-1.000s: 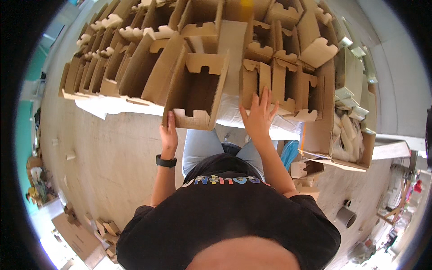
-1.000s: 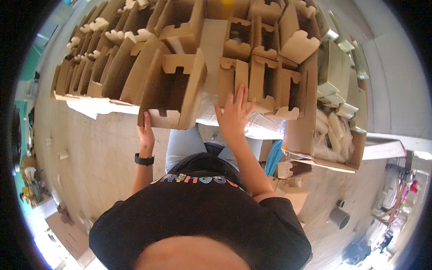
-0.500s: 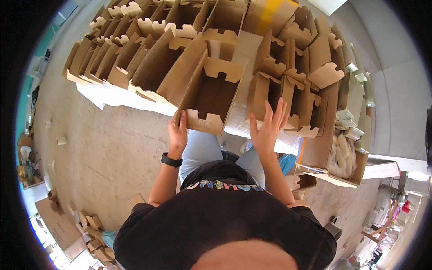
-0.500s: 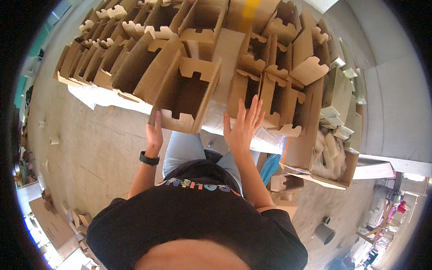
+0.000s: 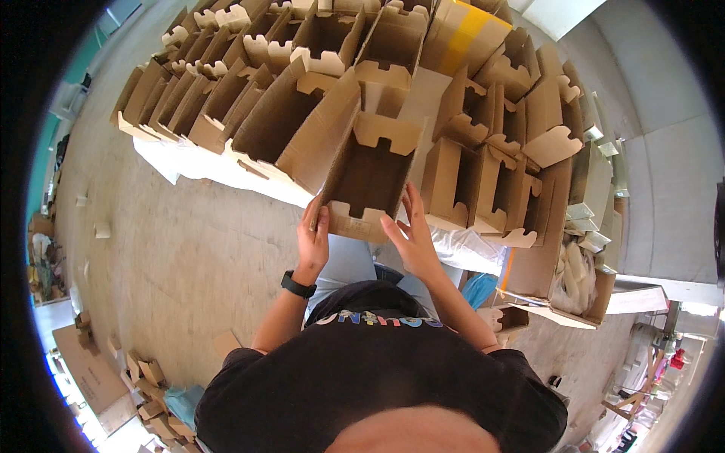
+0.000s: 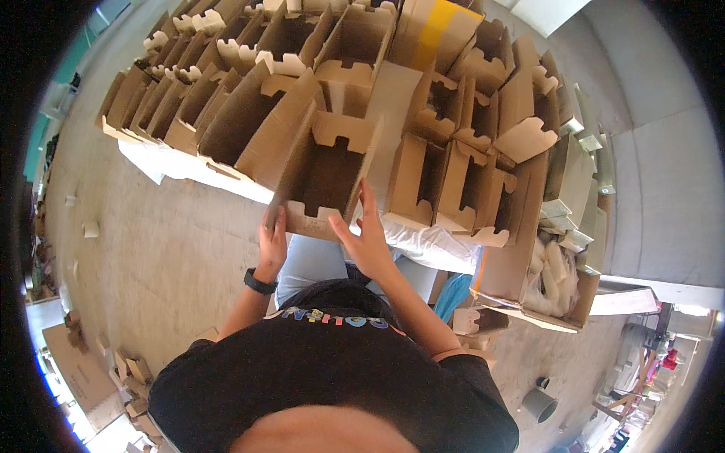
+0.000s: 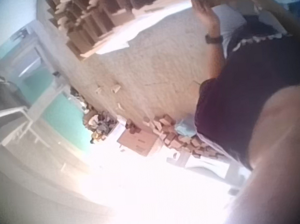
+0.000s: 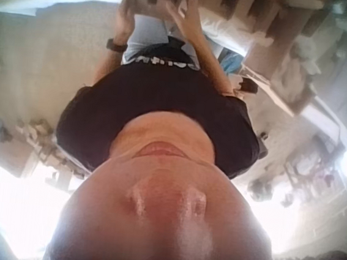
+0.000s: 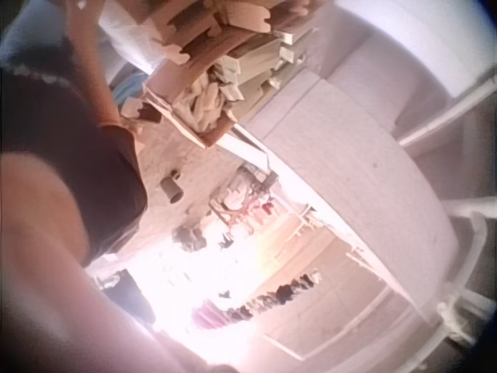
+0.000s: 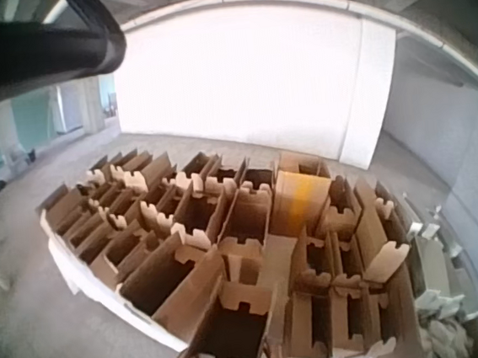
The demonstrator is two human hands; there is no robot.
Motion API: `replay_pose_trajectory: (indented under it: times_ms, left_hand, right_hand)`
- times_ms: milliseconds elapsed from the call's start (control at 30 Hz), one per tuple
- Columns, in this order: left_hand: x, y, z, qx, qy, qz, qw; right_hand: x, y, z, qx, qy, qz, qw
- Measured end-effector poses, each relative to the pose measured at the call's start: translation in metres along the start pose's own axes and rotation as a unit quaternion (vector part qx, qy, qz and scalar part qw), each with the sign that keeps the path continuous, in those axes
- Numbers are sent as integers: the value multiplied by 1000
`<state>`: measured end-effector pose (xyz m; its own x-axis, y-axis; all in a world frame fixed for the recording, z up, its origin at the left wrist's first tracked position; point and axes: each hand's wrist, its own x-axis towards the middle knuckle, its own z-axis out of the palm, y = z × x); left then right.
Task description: The person picks up a bagged item from a bin and places it into a cardboard box. They then pick up a small rectangular box and place it into a second cardboard box on the table.
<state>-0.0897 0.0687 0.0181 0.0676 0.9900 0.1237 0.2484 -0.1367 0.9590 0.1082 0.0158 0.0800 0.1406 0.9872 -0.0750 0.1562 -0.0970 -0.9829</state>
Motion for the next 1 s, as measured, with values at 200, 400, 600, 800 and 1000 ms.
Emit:
replay_pose_trajectory:
  times_ms: [200, 400, 600, 800, 1000]
  left_hand:
    - [0, -12, -2, -6, 88, -27, 996]
    - [4, -10, -4, 36, 141, -46, 988]
    - [15, -15, 1, 35, 159, 14, 987]
    - [31, 13, -18, 57, 53, -9, 997]
    - [27, 12, 7, 39, 122, 24, 991]
  right_hand:
    - [59, -11, -42, -81, 118, -101, 985]
    - [131, -7, -35, -73, 56, -76, 993]
    - [140, 5, -19, 29, 72, -100, 992]
    - [111, -6, -45, 179, 70, 14, 981]
    - [42, -1, -45, 158, 102, -34, 982]
